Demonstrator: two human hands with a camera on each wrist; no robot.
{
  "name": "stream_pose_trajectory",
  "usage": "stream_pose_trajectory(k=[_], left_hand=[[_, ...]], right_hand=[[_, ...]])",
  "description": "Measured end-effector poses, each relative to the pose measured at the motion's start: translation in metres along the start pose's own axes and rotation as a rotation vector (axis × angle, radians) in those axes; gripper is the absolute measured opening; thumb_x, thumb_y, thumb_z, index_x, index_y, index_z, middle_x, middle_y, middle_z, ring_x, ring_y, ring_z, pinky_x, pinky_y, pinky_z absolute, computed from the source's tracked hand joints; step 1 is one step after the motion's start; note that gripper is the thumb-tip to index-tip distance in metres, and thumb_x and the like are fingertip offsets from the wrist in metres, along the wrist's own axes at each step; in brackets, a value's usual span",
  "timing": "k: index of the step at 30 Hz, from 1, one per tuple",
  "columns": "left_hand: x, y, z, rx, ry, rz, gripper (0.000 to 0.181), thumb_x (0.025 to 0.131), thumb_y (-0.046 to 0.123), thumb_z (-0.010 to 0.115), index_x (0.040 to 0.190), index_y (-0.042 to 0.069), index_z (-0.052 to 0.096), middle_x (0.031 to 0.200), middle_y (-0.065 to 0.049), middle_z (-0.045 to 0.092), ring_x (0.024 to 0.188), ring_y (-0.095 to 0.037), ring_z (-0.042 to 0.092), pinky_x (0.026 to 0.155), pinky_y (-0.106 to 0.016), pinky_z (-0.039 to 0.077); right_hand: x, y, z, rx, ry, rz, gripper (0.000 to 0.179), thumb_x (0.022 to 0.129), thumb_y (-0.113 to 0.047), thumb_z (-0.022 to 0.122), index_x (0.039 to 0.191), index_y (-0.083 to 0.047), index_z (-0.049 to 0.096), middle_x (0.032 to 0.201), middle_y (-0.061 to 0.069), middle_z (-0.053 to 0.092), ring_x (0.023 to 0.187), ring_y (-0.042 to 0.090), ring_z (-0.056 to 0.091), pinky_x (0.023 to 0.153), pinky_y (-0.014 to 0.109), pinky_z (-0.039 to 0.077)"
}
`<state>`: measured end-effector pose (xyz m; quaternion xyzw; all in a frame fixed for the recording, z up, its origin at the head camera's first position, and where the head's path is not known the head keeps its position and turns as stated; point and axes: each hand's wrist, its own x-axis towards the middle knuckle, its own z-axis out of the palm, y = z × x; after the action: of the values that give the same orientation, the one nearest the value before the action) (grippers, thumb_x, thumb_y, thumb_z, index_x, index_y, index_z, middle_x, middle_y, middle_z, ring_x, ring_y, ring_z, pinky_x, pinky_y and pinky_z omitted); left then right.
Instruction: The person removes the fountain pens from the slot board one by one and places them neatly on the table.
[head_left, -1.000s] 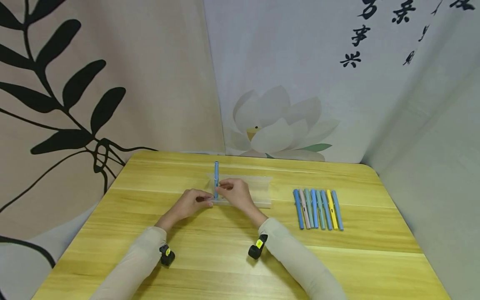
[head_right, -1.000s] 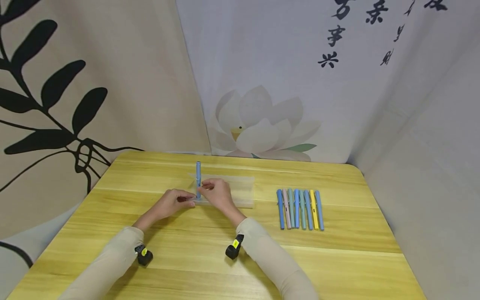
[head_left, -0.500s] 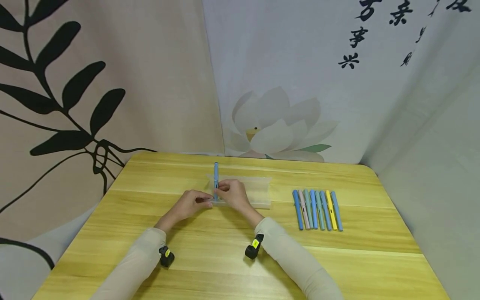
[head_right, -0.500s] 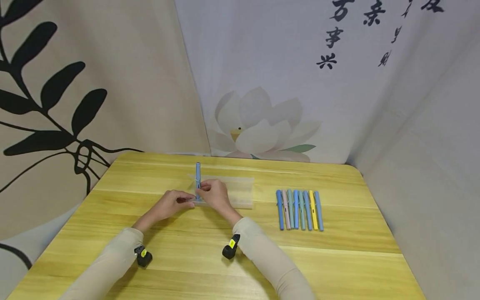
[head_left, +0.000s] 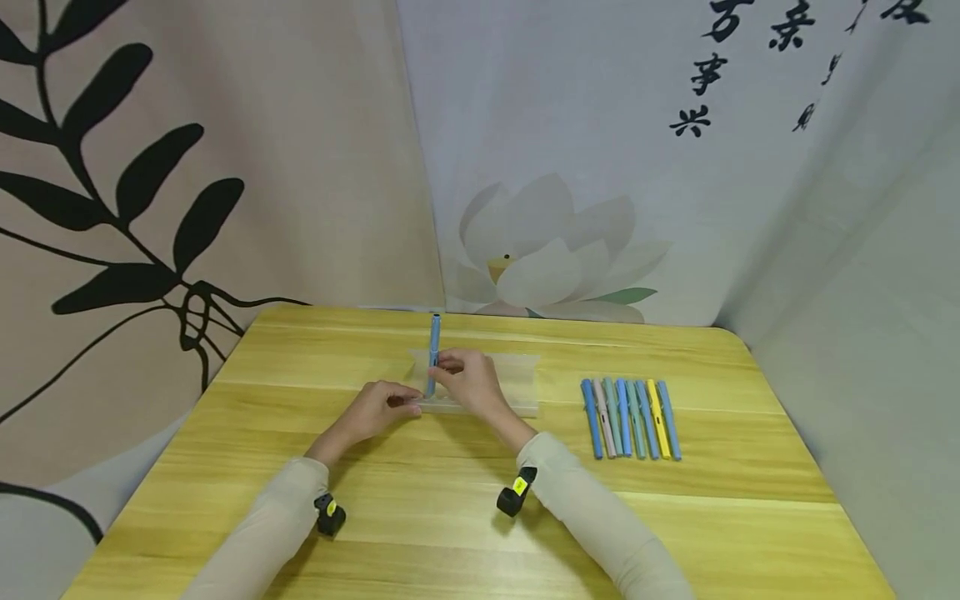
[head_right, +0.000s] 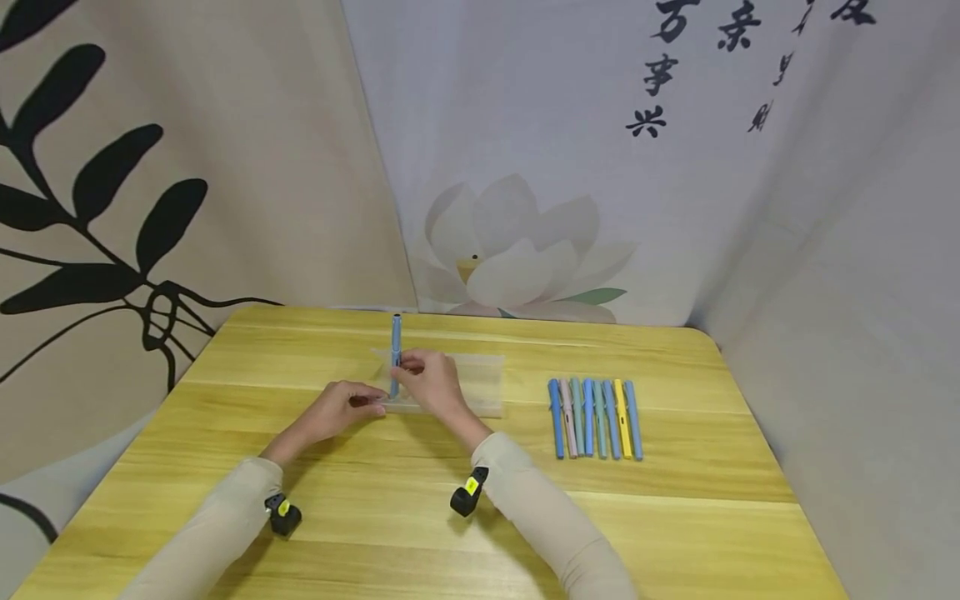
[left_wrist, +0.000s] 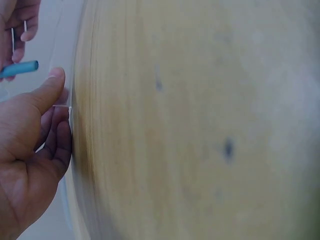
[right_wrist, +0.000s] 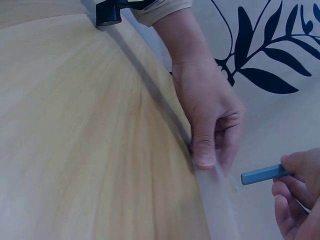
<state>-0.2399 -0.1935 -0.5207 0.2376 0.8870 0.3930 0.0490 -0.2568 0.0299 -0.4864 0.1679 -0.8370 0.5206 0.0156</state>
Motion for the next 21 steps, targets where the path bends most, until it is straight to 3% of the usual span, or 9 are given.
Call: stream_pose_trajectory(k=[6,14,21], left_hand=[[-0.001,-0.001,0.001,0.004,-0.003,-0.007,0.033,0.097,0.021,0.072,0.123,0.001,0.074,0.112,-0.008,0.076,0.095,-0.015,0.069,0.083,-0.036,0.058],[-0.002,0.001,0.000,-0.005,-0.006,-0.047,0.034,0.096,0.025,0.073,0.122,0.004,0.075,0.109,-0.007,0.076,0.087,-0.012,0.065,0.078,-0.032,0.056],[-0.002,0.001,0.001,-0.014,-0.016,-0.048,0.035,0.097,0.026,0.072,0.125,0.004,0.073,0.114,-0.008,0.075,0.094,-0.014,0.067,0.082,-0.034,0.057]], right_hand=[[-0.006,-0.005,-0.019,-0.024,0.009,-0.001,0.028,0.097,-0.024,0.074,0.118,-0.006,0.075,0.104,0.004,0.078,0.094,0.018,0.073,0.079,0.032,0.060],[-0.021,-0.008,-0.051,-0.014,0.051,-0.020,0.025,0.097,-0.024,0.074,0.116,-0.007,0.076,0.102,0.005,0.078,0.091,0.020,0.072,0.077,0.035,0.059],[-0.036,-0.003,-0.075,-0.015,0.098,-0.024,0.027,0.096,-0.024,0.074,0.117,-0.008,0.076,0.102,0.004,0.077,0.092,0.019,0.071,0.079,0.036,0.059]])
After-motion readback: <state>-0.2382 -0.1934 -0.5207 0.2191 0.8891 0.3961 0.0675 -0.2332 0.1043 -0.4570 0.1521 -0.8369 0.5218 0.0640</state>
